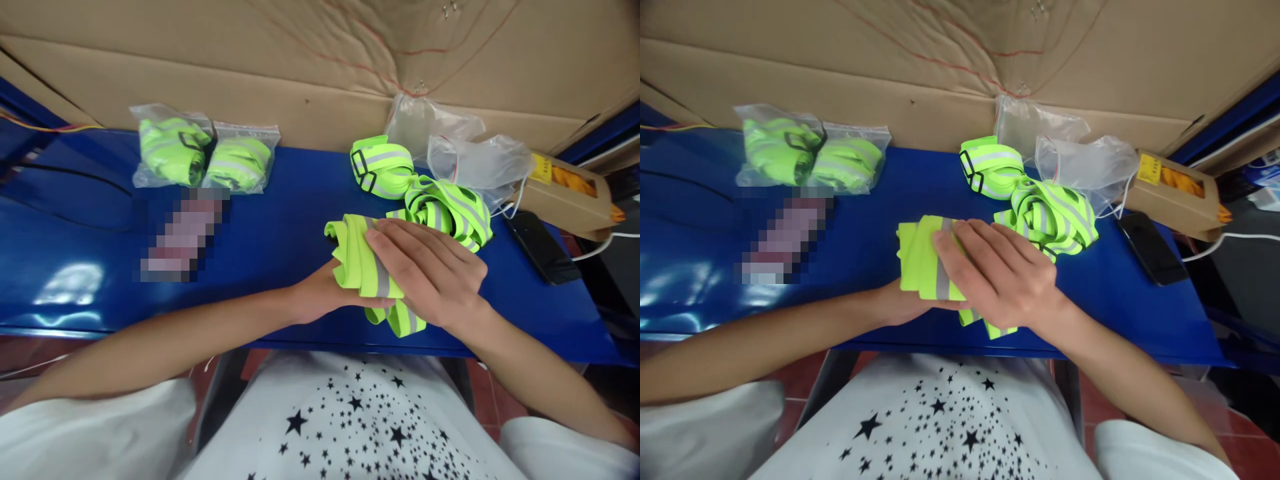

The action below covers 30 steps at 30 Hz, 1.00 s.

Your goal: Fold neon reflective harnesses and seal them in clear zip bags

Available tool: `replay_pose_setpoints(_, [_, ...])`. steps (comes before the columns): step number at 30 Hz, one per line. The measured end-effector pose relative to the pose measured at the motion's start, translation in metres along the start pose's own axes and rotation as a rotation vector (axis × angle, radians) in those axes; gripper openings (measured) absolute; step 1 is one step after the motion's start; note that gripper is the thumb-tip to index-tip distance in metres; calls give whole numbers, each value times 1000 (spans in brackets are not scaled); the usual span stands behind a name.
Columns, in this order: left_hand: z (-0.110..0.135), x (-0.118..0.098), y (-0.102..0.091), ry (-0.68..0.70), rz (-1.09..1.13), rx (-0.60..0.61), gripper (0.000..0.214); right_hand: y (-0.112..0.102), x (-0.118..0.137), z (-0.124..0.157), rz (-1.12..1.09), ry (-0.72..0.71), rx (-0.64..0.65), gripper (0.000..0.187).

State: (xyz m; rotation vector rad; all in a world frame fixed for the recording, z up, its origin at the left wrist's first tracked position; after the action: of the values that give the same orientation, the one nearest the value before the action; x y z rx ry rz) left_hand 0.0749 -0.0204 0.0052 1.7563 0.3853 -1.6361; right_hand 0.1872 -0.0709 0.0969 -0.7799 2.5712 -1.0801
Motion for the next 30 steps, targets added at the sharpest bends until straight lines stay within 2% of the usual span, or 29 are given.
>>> replay_pose_setpoints(4, [3, 5, 15, -64, 117, 71, 43, 10, 1, 0, -41, 85, -58, 37])
replay_pose_setpoints(8, [2, 0, 19, -56, 218, 81, 32, 14, 0, -1, -166, 200, -122, 40])
replay_pose_setpoints(10, [1, -5, 17, -61, 215, 73, 28, 15, -4, -2, -195, 246, -95, 41])
replay_pose_setpoints(13, [0, -11, 6, -107, 59, 68, 28, 11, -14, -4, -214, 326, -27, 39])
replay_pose_setpoints(17, [-2, -21, -10, -97, -306, 249, 23, 2, -27, -4, -321, 508, 33, 29])
replay_pose_setpoints(18, [-2, -23, -14, -76, -364, 262, 24, 1, -28, -4, -379, 536, 42, 27])
replay_pose_setpoints(20, [-3, -26, -22, -6, -420, 213, 24, 2, -29, -5, -512, 597, 71, 27])
replay_pose_setpoints(23, [-1, -28, -24, 136, -446, 132, 23, 13, -34, -3, -708, 746, 158, 38])
replay_pose_setpoints(27, [4, -24, -15, 228, -621, 162, 28, 46, -43, 11, -1095, 983, 432, 43])
replay_pose_setpoints(30, [6, -32, -21, 376, -773, -36, 56, 61, -47, 21, -1304, 1158, 555, 48])
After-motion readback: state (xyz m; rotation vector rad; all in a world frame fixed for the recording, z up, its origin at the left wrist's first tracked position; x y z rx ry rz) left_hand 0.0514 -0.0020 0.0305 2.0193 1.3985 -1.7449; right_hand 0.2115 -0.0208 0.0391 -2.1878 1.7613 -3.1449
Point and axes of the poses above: each hand's wrist, its own z-axis away from the middle knuckle, its own y-axis out of the palm, x = y × z, the point moved 6 cm from there along -z, towards the middle knuckle, and after that the axes turned 6 degrees about y, right-handed, at the moved point
